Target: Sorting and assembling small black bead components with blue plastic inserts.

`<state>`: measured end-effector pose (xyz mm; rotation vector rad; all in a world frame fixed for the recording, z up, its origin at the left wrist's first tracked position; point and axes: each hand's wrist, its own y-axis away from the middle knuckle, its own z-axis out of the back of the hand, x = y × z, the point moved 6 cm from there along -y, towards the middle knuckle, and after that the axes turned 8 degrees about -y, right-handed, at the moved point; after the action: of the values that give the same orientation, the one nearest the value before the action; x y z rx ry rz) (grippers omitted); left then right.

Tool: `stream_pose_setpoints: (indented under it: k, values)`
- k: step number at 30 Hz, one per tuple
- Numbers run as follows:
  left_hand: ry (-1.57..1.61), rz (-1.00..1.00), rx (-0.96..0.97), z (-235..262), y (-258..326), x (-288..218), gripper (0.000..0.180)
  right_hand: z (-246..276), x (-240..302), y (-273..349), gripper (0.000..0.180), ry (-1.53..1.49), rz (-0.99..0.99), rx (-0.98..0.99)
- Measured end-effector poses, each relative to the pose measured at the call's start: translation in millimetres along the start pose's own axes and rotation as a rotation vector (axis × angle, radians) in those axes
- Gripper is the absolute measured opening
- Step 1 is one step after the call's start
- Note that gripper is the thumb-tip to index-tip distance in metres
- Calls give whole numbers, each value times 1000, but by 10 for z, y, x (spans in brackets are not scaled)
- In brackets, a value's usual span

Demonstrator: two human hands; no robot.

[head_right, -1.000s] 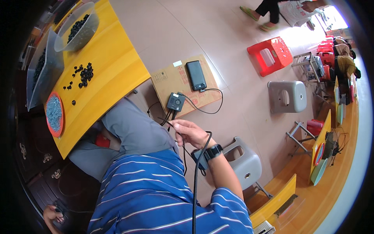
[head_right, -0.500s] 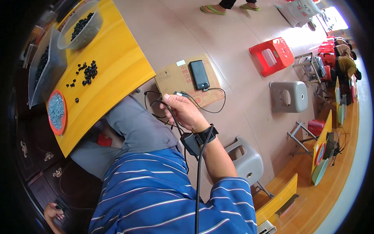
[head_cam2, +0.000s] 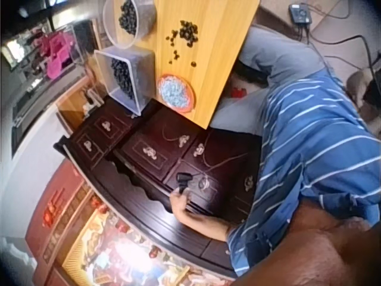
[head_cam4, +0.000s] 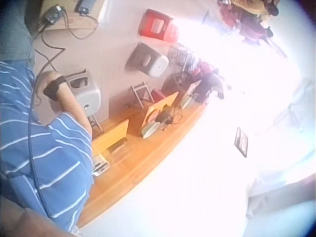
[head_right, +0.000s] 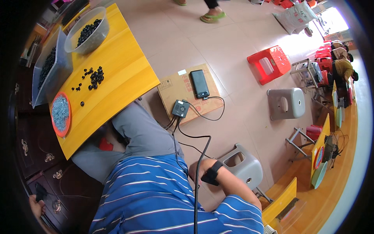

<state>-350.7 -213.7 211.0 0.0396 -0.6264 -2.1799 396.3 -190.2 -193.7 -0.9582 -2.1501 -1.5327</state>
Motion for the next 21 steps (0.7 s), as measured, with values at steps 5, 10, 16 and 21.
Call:
stream_pose_setpoints:
  k: [5, 10, 16, 21]
  values:
    - [28, -33, -62, 56, 31, -107, 35, -187, -428, -137, 36, 394, -478, -143]
    - [-6, -89, -71, 110, 7, -151, 38, -584, -1014, -365, 30, 467, -545, 81]
    - [-29, -42, -75, 115, 258, -277, 38, -530, -1893, -609, 31, 266, -645, -297]
    - [8, -76, -12, 113, 174, -459, 35, 335, -1023, -491, 24, 217, -396, -772]
